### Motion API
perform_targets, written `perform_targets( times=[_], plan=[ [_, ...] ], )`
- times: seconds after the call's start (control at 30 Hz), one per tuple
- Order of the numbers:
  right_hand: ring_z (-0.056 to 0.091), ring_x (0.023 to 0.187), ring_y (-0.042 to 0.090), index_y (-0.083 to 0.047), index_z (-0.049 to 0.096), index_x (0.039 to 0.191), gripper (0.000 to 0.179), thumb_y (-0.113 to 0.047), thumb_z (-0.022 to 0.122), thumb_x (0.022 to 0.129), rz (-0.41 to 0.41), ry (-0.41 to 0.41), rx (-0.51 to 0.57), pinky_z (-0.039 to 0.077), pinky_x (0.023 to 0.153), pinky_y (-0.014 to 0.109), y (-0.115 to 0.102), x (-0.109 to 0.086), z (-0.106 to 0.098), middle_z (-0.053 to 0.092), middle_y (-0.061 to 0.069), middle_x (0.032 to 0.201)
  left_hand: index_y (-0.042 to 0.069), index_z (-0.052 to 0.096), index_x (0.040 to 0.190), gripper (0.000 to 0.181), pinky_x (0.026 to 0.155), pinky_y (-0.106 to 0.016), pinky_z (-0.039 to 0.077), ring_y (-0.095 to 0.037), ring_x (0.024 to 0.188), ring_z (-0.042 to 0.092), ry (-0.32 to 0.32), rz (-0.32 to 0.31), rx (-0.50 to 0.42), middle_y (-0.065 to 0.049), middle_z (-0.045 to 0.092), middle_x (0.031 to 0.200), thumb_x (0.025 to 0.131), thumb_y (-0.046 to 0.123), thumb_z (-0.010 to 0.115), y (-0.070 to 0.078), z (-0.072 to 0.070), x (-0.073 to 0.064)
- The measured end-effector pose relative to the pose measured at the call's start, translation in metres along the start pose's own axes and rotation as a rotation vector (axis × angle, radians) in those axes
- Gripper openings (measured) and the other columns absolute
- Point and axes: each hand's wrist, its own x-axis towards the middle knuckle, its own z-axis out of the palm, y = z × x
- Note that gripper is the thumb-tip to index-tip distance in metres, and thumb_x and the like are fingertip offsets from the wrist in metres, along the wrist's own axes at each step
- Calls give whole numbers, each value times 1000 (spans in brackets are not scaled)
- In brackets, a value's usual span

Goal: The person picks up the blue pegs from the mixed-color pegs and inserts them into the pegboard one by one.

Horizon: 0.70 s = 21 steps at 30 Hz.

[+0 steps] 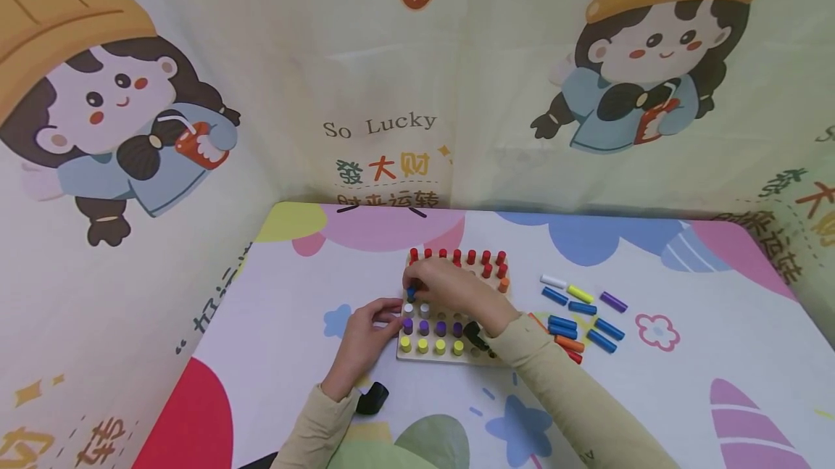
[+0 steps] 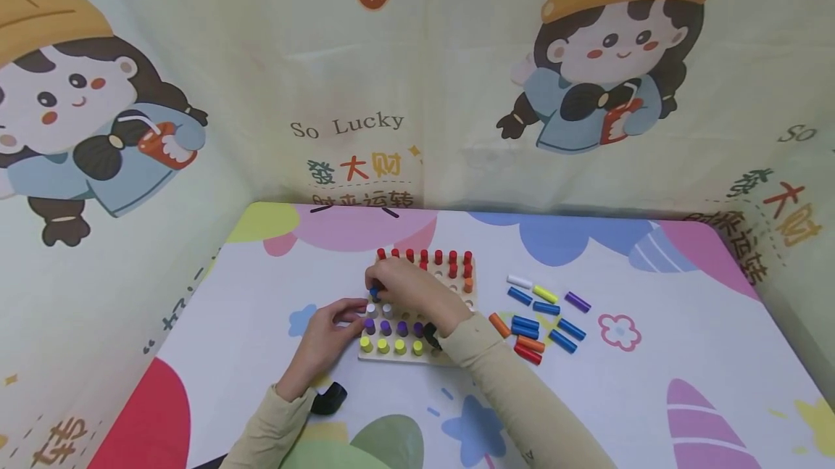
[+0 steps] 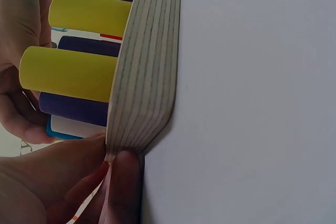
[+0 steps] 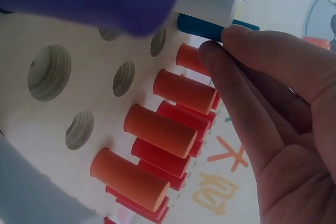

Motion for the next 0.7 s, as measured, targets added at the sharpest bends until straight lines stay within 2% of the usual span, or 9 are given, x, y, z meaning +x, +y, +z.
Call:
perform_targets(
  times=[0.7],
  plan=[
    [63, 89, 11, -10, 72, 106, 17, -12, 74, 89, -3, -7, -29, 56, 88, 27, 1, 4, 7, 71, -1, 98, 7, 69, 118, 28, 72, -18, 56, -16, 90, 69, -7, -10, -11, -7, 73, 107, 92, 16, 72, 3, -2, 0]
  ],
)
